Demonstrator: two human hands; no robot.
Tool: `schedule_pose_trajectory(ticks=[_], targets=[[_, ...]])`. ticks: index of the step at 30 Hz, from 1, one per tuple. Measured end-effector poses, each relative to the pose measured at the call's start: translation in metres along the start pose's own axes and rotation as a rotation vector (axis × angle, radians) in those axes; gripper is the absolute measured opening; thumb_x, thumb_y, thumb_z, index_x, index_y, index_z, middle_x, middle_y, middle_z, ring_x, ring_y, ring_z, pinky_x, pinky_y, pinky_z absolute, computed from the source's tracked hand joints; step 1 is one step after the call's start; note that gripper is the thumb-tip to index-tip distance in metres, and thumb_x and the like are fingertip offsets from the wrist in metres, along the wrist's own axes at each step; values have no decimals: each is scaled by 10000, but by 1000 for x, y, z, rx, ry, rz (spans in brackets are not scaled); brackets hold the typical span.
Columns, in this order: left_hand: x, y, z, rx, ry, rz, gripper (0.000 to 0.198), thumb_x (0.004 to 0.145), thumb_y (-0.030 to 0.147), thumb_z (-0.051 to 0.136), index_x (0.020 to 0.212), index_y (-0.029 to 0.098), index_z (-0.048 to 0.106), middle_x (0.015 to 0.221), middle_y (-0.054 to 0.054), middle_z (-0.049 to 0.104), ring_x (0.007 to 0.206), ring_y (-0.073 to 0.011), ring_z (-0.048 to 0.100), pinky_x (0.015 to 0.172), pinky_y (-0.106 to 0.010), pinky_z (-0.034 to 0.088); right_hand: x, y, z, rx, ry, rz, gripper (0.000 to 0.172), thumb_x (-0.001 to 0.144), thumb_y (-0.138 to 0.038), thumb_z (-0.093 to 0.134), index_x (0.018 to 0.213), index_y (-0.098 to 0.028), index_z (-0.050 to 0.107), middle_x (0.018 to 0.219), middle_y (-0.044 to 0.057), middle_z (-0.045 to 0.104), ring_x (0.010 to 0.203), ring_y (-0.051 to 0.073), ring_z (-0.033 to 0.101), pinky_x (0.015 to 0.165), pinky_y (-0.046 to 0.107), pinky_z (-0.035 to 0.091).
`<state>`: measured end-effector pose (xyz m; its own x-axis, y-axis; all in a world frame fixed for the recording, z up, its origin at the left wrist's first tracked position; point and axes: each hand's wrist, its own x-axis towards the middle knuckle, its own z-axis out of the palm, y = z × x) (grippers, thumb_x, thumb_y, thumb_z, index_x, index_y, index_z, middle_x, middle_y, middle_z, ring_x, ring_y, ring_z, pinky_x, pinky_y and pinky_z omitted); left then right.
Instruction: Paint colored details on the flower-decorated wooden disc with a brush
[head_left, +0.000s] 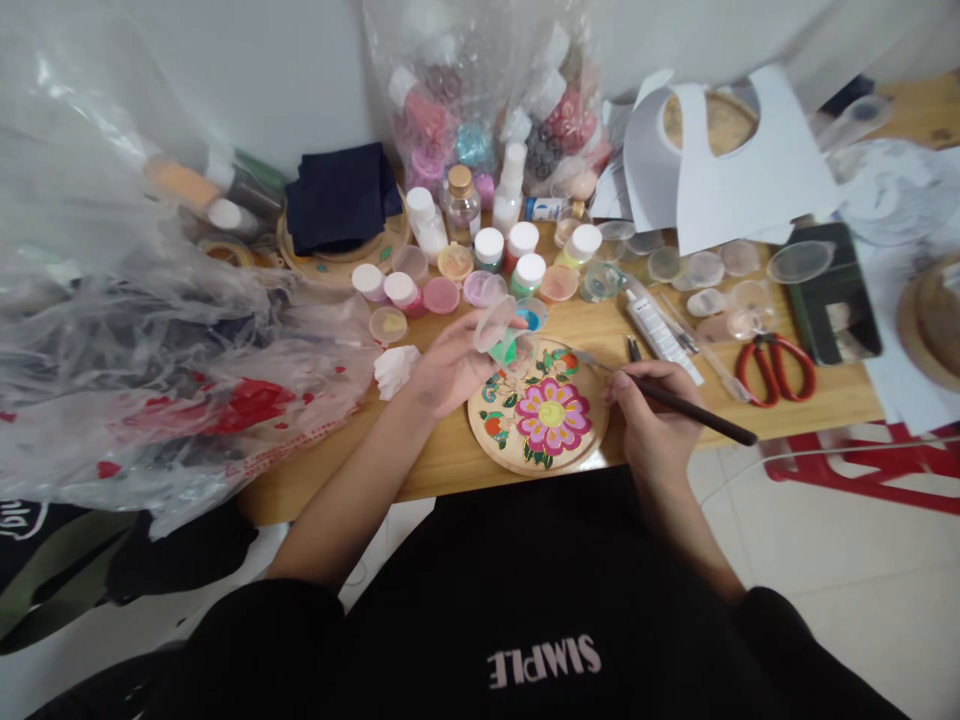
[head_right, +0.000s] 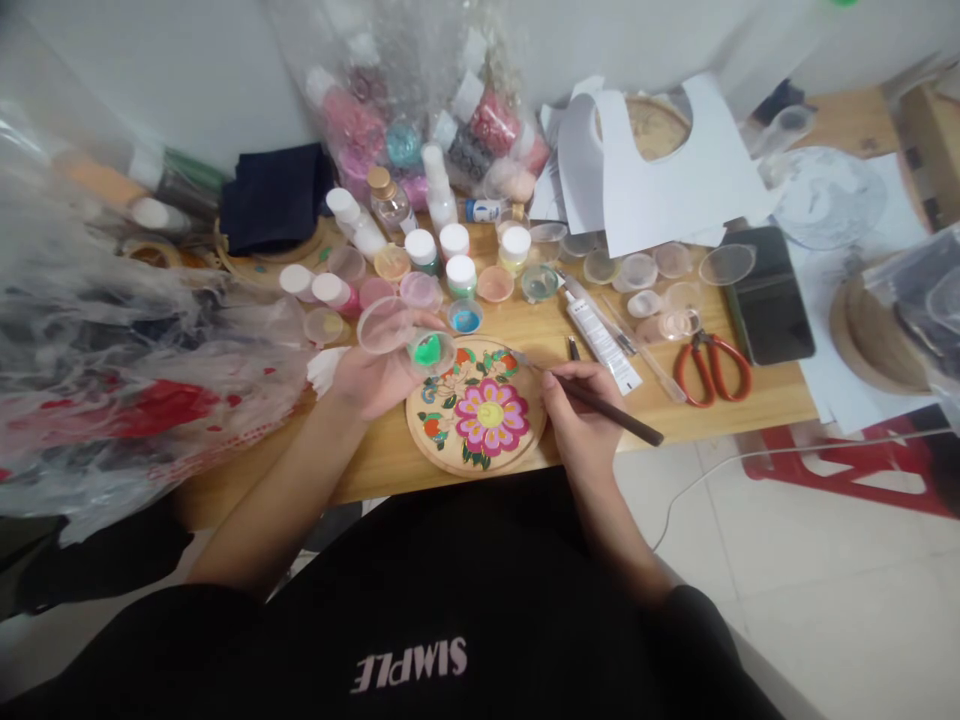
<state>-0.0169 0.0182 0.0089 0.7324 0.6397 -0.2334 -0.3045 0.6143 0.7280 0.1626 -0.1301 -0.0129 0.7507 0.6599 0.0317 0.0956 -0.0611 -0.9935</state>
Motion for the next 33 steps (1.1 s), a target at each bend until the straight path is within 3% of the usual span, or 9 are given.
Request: schedule_pose_trajectory(ticks=[6, 13, 33], targets=[[0, 0, -1, -9, 4, 7, 343, 670, 389, 880, 880, 191, 693, 957, -74, 762, 1085, -300, 746, 875, -392, 609, 0, 2, -2, -31, -7, -2, 181, 741, -355, 833, 808, -246, 706, 661, -41, 650, 541, 121, 570, 550, 297, 504], [0, 0, -3, -5, -2, -7, 337, 699, 399, 856, 914, 192, 700, 1004, -77, 775, 972, -271, 756, 745, -351, 584, 1, -4, -1, -69, -41, -11, 188, 730, -383, 833, 776, -242, 717, 697, -21, 698, 578, 136, 620, 580, 311, 561], [-1, 0, -2, -12, 14, -15, 347, 685, 362, 869, 931, 183, 702, 1015, -97, 777, 1116, -321, 738, 859, -397, 616, 3, -8, 2, -117, -53, -42, 240, 752, -441, 844, 796, -238, 722, 701, -15, 718, 603, 144, 677, 614, 328, 612]])
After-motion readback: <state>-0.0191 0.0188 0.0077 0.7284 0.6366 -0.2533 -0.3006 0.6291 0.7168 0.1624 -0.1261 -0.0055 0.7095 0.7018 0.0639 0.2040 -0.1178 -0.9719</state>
